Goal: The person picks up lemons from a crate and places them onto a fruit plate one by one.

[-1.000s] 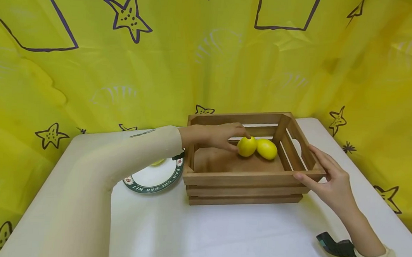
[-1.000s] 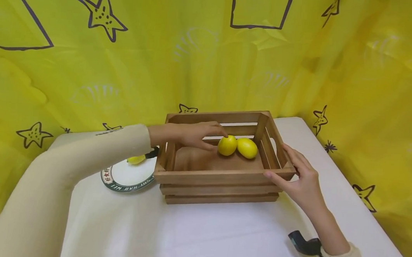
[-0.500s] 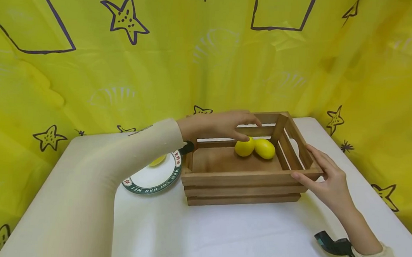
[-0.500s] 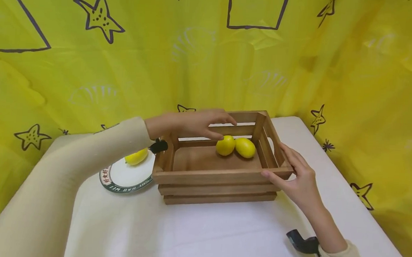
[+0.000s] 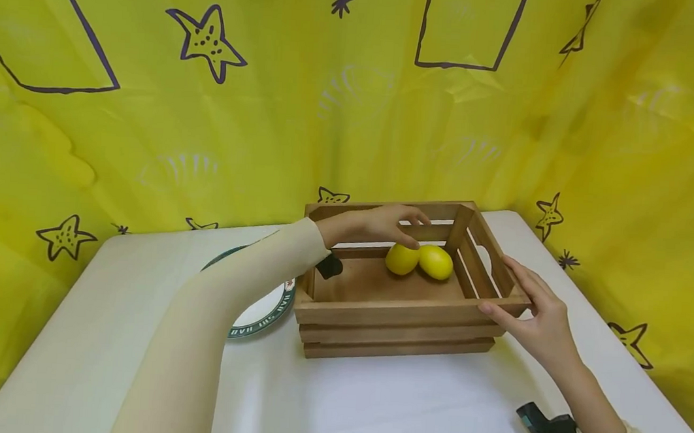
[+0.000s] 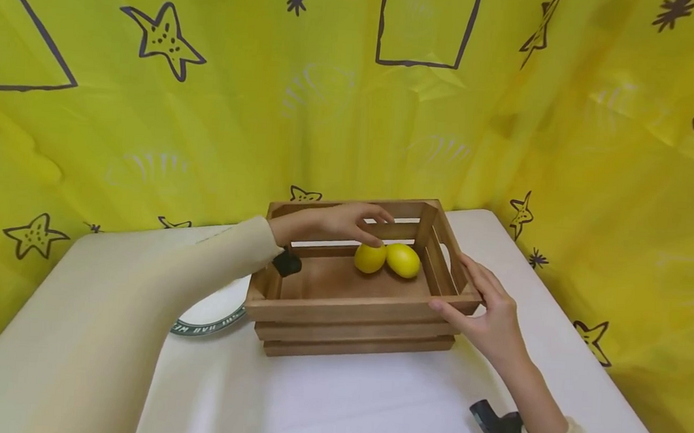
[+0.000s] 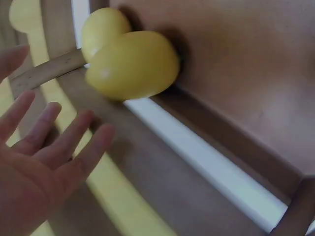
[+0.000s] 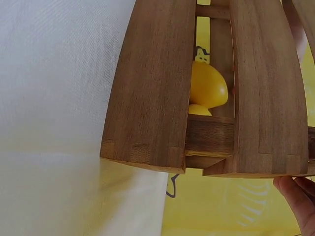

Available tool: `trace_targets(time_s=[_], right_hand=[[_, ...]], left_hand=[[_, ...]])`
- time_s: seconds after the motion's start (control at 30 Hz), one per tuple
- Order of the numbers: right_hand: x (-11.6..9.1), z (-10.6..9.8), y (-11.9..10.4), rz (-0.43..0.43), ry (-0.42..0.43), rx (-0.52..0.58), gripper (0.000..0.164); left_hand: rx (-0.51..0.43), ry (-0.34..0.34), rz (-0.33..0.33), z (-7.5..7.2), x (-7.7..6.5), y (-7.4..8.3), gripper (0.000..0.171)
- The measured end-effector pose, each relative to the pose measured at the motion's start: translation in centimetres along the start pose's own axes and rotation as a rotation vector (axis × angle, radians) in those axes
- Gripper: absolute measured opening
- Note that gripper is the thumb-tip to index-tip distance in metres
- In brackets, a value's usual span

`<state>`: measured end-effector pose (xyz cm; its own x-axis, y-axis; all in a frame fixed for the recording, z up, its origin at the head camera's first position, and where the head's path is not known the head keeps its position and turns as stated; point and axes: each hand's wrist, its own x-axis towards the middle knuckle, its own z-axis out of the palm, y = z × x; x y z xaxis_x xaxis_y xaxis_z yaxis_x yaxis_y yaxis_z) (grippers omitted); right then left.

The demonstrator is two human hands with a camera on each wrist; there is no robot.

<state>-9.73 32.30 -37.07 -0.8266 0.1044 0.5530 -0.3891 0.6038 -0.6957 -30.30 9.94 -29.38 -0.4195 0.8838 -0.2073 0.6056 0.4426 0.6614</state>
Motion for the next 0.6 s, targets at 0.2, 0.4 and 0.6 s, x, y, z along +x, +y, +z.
trace_targets(time_s=[0.2,0.4,0.6], right_hand=[[0.1,0.1,-0.1,-0.014,0.008,-0.001,0.082],[0.1,0.3,-0.2,-0.014,0.017,-0.006,0.082],[0.0,0.4,-0.3,-0.009,0.014,-0.016,0.081]], left_hand=[[0.182,-0.100,-0.003,0.4,0.6,-0.7,0.062],[0.307,-0.180,-0.035,0.7,0.5,-1.1,0.067],[0.293,-0.210,-0.065,1.3,0.6,-1.9,0.063]])
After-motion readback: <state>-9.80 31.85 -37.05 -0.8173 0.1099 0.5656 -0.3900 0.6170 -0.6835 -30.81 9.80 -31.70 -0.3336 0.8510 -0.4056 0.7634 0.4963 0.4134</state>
